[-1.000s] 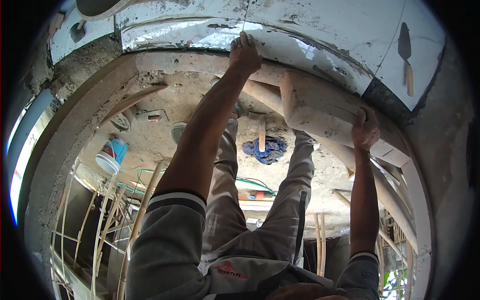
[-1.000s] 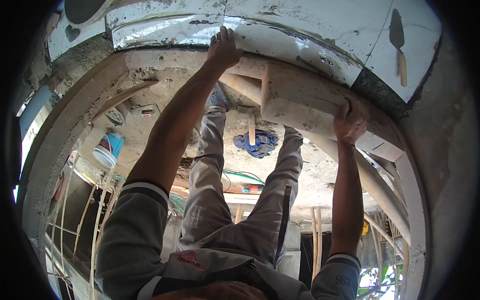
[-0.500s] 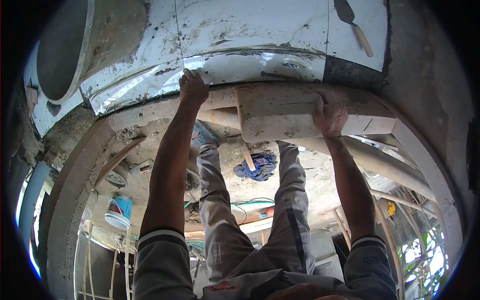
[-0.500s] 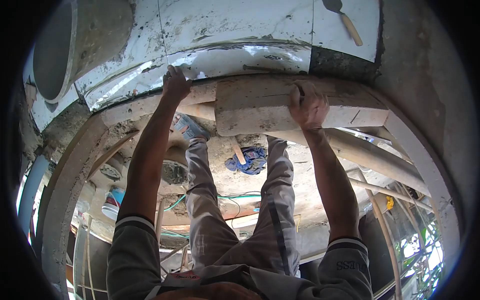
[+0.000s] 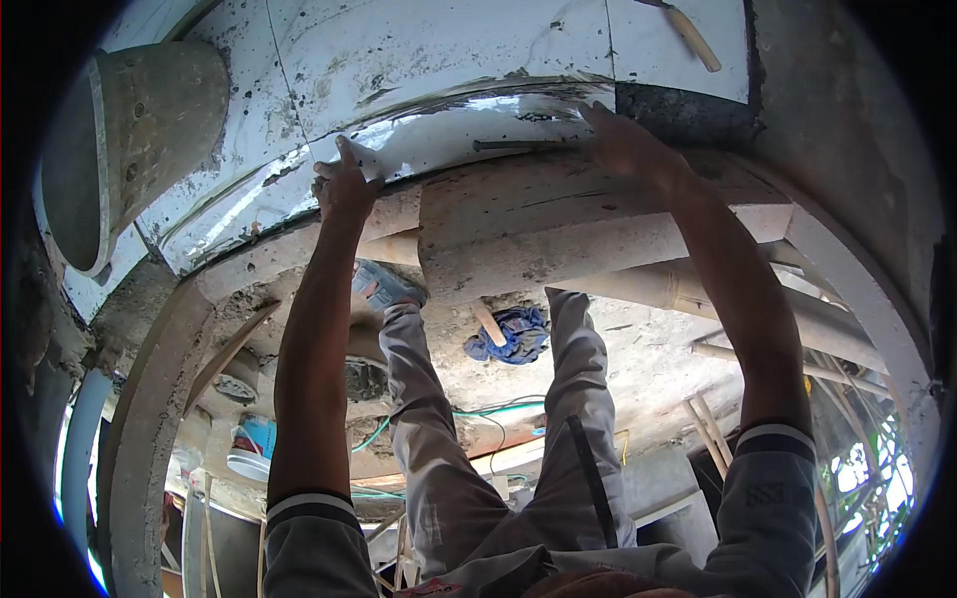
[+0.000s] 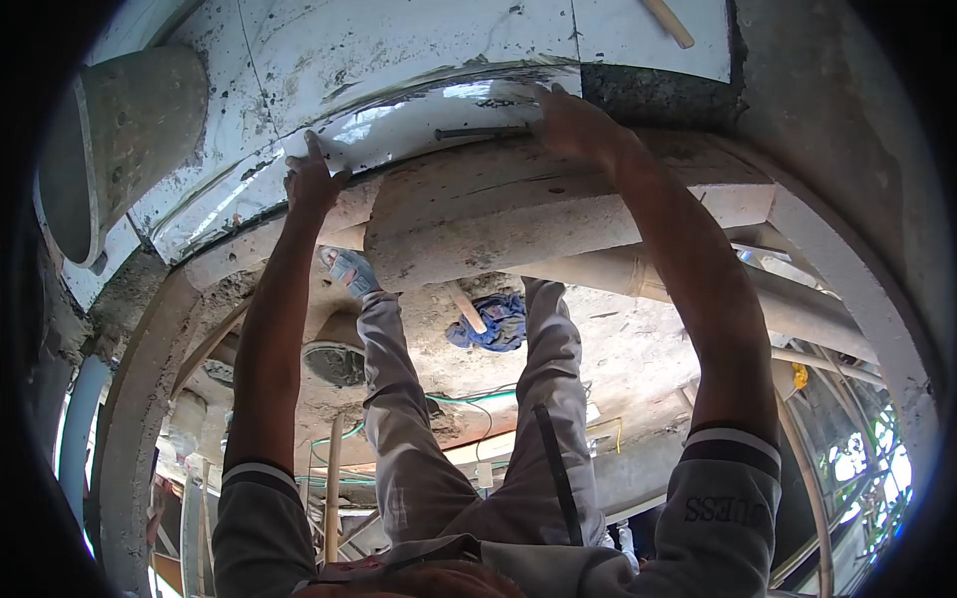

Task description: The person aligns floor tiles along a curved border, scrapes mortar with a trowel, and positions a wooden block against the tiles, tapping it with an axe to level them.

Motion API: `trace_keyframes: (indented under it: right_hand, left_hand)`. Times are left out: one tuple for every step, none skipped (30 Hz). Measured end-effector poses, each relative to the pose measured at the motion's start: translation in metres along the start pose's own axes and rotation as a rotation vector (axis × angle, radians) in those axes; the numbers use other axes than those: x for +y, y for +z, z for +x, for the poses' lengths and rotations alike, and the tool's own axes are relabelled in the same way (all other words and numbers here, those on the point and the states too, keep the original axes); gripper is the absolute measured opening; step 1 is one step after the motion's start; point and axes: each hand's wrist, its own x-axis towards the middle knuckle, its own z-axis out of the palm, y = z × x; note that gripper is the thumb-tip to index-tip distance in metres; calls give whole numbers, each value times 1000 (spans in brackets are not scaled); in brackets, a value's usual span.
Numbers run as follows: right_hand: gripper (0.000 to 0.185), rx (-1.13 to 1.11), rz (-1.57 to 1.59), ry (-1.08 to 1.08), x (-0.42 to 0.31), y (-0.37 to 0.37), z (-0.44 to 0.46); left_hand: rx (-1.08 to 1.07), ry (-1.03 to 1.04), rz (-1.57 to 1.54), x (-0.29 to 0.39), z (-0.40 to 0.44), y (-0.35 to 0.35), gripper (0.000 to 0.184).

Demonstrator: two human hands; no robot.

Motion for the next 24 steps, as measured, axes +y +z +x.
trace_keyframes:
  right_hand:
    - [47,1,3,0,-5,0,13]
    - [52,-213,-113,111,-13,3,28]
    - [58,-427,-231,218,-17,4,41]
    - [58,-433,-228,217,-11,13,53]
    - [56,-400,-63,116,-6,25,62]
    - [55,-363,104,15,-1,42,72]
    - [55,-365,108,15,4,64,81]
    - [54,-467,-224,40,8,88,91]
    - [53,-564,-558,64,10,102,97]
    - [53,-566,-560,61,2,90,95]
    - [47,-520,-390,83,-6,78,88]
    - [42,-470,-219,103,-15,70,85]
    - [42,-478,-214,91,-11,74,84]
    - [47,-452,-140,56,-6,75,82]
    - [51,-422,-66,14,0,77,85]
    - [54,-358,77,97,2,80,85]
    - [56,-301,219,182,7,83,83]
    - [55,-299,126,130,30,101,88]
    - [54,-292,37,77,45,121,95]
    - [54,-303,45,53,38,121,94]
    - [53,-244,75,102,28,111,87]
    - [53,-182,104,154,20,101,81]
    - [53,-191,110,139,17,95,77]
    - [53,-194,146,153,14,91,77]
  left_hand:
    - [6,-56,-17,5,1,-1,97]
    - [4,-58,-14,7,2,2,97]
    - [50,-70,-7,8,5,7,100]
    - [91,-79,0,9,5,10,102]
    - [79,-85,1,9,4,14,102]
    - [81,-80,1,7,3,13,102]
    - [89,-68,0,7,4,11,103]
    - [88,-67,2,9,6,9,103]
    - [72,-81,10,10,5,8,103]
    - [57,-98,18,11,6,8,104]
    - [50,-101,20,12,7,9,104]
    - [49,-105,12,12,9,10,104]
    - [48,-115,6,10,11,11,105]
    - [59,-123,38,11,11,13,106]
    - [38,-145,5,15,10,6,107]
    - [46,-146,7,15,10,6,106]
    - [51,-148,7,15,10,9,106]
    - [70,-143,-20,15,8,8,105]
    - [89,-137,-44,14,7,8,105]
    - [88,-153,-46,12,7,11,104]
    - [102,-158,-48,14,6,10,104]
    - [113,-160,-58,14,7,10,105]
    - [118,-162,-69,14,7,12,106]
    - [109,-164,-57,13,8,14,107]
